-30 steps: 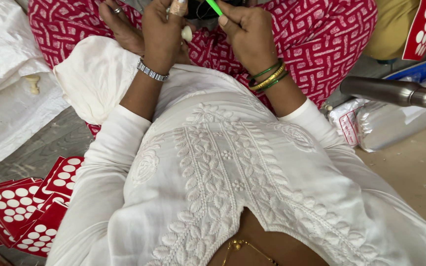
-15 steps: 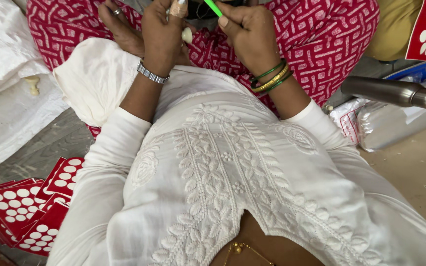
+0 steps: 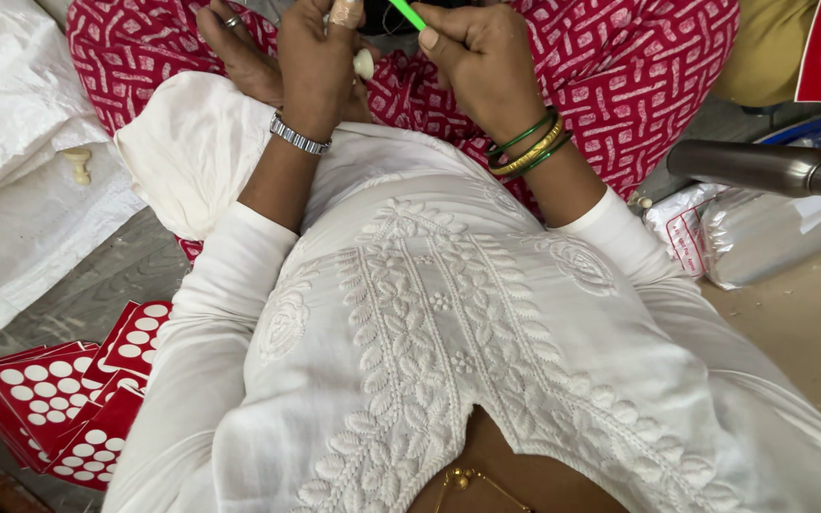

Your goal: The person sits cross-legged on the floor and shapes small white pieces by hand, using a small green handheld tool to trim and refine each piece. Finished pieces are placed on a round tray holding many similar white pieces, and the person picks up new pieces from a cloth on the floor to continue.

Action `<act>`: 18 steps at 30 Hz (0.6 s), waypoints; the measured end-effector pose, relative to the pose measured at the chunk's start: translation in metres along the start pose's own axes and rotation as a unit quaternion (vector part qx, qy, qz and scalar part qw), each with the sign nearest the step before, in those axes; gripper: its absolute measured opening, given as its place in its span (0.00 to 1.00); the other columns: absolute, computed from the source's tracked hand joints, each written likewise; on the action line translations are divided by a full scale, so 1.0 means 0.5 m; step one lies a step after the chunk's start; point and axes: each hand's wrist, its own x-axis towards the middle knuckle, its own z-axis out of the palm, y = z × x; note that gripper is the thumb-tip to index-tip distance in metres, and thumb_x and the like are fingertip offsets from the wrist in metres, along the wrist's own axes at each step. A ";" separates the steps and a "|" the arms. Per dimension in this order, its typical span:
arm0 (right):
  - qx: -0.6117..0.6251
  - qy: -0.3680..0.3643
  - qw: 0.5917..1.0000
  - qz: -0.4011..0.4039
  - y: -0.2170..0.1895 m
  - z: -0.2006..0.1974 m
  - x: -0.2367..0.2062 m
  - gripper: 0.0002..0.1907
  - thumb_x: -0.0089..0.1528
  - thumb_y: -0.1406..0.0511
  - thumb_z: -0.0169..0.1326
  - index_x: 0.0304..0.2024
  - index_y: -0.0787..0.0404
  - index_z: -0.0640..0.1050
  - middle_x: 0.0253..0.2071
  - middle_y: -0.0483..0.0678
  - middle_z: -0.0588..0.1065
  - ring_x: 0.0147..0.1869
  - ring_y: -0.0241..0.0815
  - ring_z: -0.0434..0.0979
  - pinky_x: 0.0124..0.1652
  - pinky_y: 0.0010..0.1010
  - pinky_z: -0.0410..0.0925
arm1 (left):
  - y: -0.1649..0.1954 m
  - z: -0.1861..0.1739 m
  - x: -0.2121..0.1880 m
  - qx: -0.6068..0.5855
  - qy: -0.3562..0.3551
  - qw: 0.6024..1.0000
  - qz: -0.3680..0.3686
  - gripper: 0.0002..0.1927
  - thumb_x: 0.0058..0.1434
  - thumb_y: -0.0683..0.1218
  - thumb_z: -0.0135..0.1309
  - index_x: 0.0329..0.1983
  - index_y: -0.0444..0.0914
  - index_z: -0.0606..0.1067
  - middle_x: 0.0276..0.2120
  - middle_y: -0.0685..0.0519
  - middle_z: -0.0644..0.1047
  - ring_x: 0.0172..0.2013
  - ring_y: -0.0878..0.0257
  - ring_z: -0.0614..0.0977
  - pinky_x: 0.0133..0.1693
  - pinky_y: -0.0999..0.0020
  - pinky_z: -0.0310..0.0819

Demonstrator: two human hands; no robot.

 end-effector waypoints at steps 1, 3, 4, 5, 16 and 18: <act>-0.045 0.014 0.998 -0.028 0.001 0.001 0.000 0.14 0.72 0.71 0.58 0.60 0.61 0.81 0.28 0.37 0.76 0.27 0.25 0.69 0.29 0.21 0.65 | -0.001 0.000 -0.001 0.006 0.001 1.000 -0.002 0.15 0.71 0.49 0.58 0.34 0.33 0.76 0.23 0.54 0.78 0.20 0.68 0.83 0.18 0.75 0.71; -0.134 0.041 0.986 -0.088 0.004 0.003 0.002 0.13 0.73 0.71 0.60 0.60 0.63 0.81 0.32 0.37 0.78 0.30 0.25 0.72 0.32 0.22 0.66 | -0.003 0.002 -0.002 -0.008 0.003 1.000 0.009 0.14 0.71 0.48 0.58 0.35 0.32 0.76 0.25 0.54 0.78 0.21 0.68 0.83 0.19 0.75 0.72; -0.092 0.033 0.994 -0.055 0.006 0.003 0.003 0.13 0.72 0.71 0.59 0.60 0.63 0.81 0.29 0.37 0.75 0.28 0.25 0.69 0.30 0.22 0.64 | -0.005 0.002 -0.002 -0.014 0.005 1.000 0.015 0.14 0.71 0.48 0.58 0.35 0.32 0.76 0.25 0.54 0.78 0.21 0.68 0.83 0.20 0.75 0.73; -0.051 0.024 0.998 -0.024 0.007 0.002 0.005 0.14 0.72 0.71 0.57 0.60 0.62 0.81 0.26 0.37 0.72 0.27 0.25 0.66 0.28 0.22 0.62 | -0.005 0.001 -0.001 -0.019 0.004 1.000 0.018 0.14 0.72 0.48 0.57 0.36 0.32 0.76 0.26 0.54 0.78 0.21 0.68 0.83 0.20 0.75 0.73; 0.012 0.002 1.000 -0.015 0.013 -0.002 -0.006 0.15 0.73 0.72 0.57 0.61 0.63 0.80 0.29 0.36 0.73 0.29 0.25 0.66 0.30 0.22 0.64 | -0.013 -0.003 -0.009 -0.014 0.005 1.000 0.000 0.11 0.72 0.46 0.57 0.38 0.32 0.76 0.27 0.54 0.79 0.22 0.68 0.83 0.21 0.75 0.73; -0.026 0.001 0.998 -0.051 0.017 -0.004 0.001 0.13 0.74 0.73 0.58 0.62 0.63 0.81 0.29 0.38 0.71 0.31 0.27 0.64 0.33 0.23 0.63 | -0.013 -0.002 -0.012 -0.032 0.002 0.999 0.013 0.11 0.72 0.45 0.57 0.40 0.31 0.76 0.29 0.53 0.80 0.23 0.68 0.83 0.23 0.75 0.75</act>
